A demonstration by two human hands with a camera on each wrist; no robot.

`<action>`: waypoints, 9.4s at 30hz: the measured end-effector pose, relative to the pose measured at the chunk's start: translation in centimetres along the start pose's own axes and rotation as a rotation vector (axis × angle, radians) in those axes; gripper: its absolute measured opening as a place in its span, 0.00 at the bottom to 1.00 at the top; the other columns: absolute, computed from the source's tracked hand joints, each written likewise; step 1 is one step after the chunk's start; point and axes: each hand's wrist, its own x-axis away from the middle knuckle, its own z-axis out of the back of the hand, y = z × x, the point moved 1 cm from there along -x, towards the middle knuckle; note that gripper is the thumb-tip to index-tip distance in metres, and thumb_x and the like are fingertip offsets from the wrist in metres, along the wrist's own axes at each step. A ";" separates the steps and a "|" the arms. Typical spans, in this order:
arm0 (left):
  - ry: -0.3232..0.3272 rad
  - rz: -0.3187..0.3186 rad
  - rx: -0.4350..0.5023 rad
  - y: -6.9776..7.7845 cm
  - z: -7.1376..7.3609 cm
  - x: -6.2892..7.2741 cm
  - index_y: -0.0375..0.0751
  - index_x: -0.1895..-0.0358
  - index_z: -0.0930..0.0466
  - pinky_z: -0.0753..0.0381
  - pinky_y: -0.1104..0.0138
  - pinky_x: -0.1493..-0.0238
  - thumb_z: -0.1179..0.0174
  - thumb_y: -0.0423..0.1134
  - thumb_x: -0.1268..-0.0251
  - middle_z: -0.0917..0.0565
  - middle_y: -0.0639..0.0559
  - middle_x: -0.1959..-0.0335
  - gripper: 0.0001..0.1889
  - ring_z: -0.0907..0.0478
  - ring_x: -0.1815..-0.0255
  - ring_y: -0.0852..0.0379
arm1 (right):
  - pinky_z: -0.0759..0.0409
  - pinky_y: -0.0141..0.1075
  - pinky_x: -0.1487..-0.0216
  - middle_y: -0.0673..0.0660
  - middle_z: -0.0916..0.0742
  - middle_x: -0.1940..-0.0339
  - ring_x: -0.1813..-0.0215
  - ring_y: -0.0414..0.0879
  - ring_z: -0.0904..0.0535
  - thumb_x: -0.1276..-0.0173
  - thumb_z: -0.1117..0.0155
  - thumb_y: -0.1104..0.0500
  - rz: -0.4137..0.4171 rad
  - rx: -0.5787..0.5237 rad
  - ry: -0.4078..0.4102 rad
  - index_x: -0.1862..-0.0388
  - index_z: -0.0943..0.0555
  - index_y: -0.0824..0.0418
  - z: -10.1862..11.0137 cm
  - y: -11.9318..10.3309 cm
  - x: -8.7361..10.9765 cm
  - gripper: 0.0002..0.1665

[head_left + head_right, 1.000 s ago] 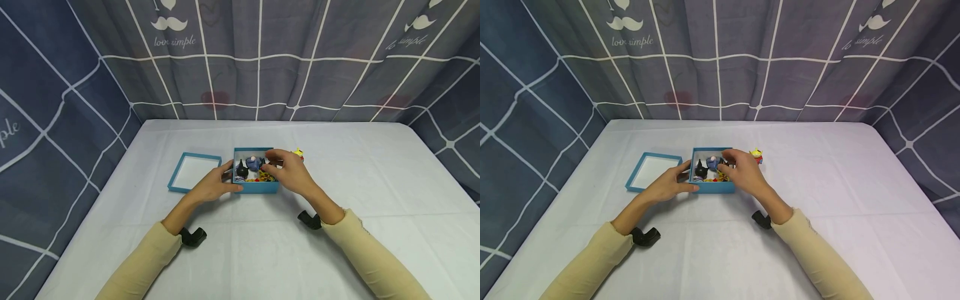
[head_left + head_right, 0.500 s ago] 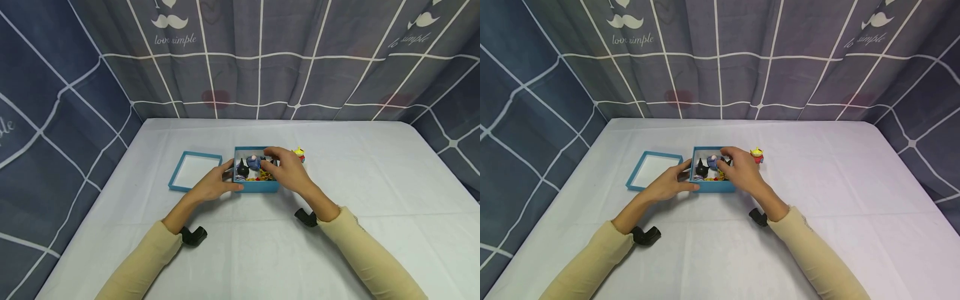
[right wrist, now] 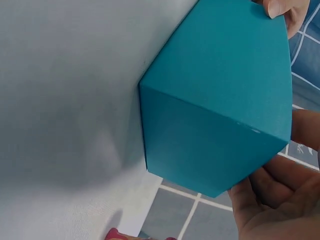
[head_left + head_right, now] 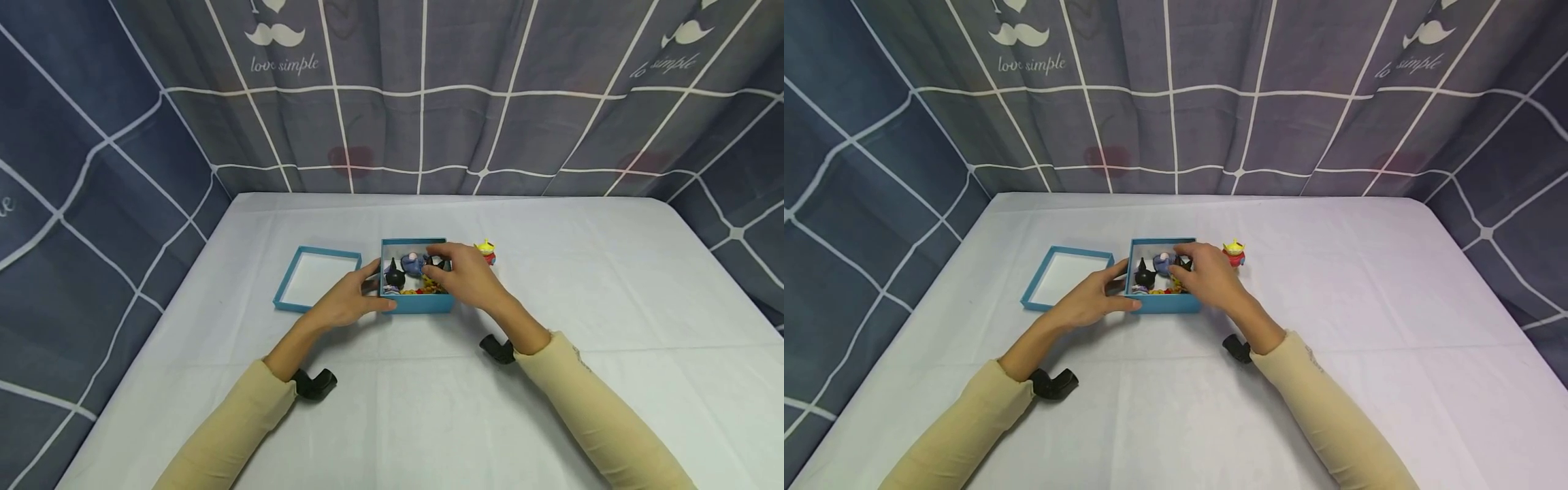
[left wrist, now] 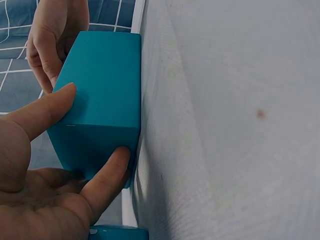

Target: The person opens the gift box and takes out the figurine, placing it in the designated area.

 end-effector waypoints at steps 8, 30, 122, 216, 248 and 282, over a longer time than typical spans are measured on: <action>-0.002 -0.011 0.010 -0.1 -0.1 -0.1 0.35 0.21 0.57 0.36 0.53 0.32 0.31 0.43 0.37 0.45 0.41 0.23 0.51 0.40 0.26 0.45 | 0.25 0.50 0.47 0.60 0.15 0.46 0.45 0.55 0.25 0.37 0.29 0.62 0.022 0.022 0.003 0.42 0.18 0.68 -0.9 0.1 -0.2 0.24; -0.011 -0.022 0.022 -0.2 0.0 0.0 0.36 0.21 0.58 0.35 0.53 0.32 0.31 0.43 0.37 0.45 0.41 0.23 0.51 0.40 0.26 0.45 | 0.22 0.47 0.54 0.60 0.13 0.52 0.54 0.53 0.19 0.37 0.27 0.60 0.027 0.080 0.062 0.34 0.24 0.66 -1.9 -0.2 -0.5 0.33; -0.011 -0.016 0.004 -0.3 -0.1 -0.2 0.36 0.21 0.58 0.35 0.53 0.32 0.31 0.44 0.37 0.42 0.40 0.24 0.51 0.40 0.27 0.45 | 0.23 0.39 0.66 0.57 0.12 0.54 0.59 0.47 0.21 0.37 0.26 0.58 0.061 -0.199 0.062 0.44 0.17 0.65 -1.0 1.4 -0.2 0.24; -0.005 -0.016 0.015 -0.3 0.1 -0.2 0.34 0.21 0.56 0.34 0.55 0.33 0.30 0.42 0.39 0.39 0.39 0.26 0.51 0.37 0.28 0.46 | 0.26 0.23 0.48 0.59 0.16 0.59 0.58 0.37 0.21 0.36 0.34 0.74 0.145 -0.166 0.340 0.43 0.20 0.73 8.6 3.3 5.5 0.21; 0.003 -0.005 -0.027 0.0 -0.1 -0.1 0.35 0.21 0.55 0.35 0.55 0.32 0.31 0.43 0.38 0.39 0.40 0.26 0.50 0.37 0.28 0.47 | 0.26 0.18 0.60 0.64 0.16 0.51 0.59 0.29 0.22 0.29 0.36 0.64 -0.112 -0.084 0.228 0.38 0.22 0.69 8.7 7.5 5.5 0.22; 0.000 0.009 -0.034 -0.2 -0.2 -0.2 0.35 0.21 0.55 0.33 0.54 0.33 0.31 0.43 0.38 0.38 0.40 0.26 0.50 0.37 0.28 0.47 | 0.26 0.27 0.43 0.68 0.19 0.43 0.44 0.54 0.23 0.27 0.39 0.65 -0.115 -0.042 0.052 0.39 0.24 0.74 7.9 8.9 4.2 0.21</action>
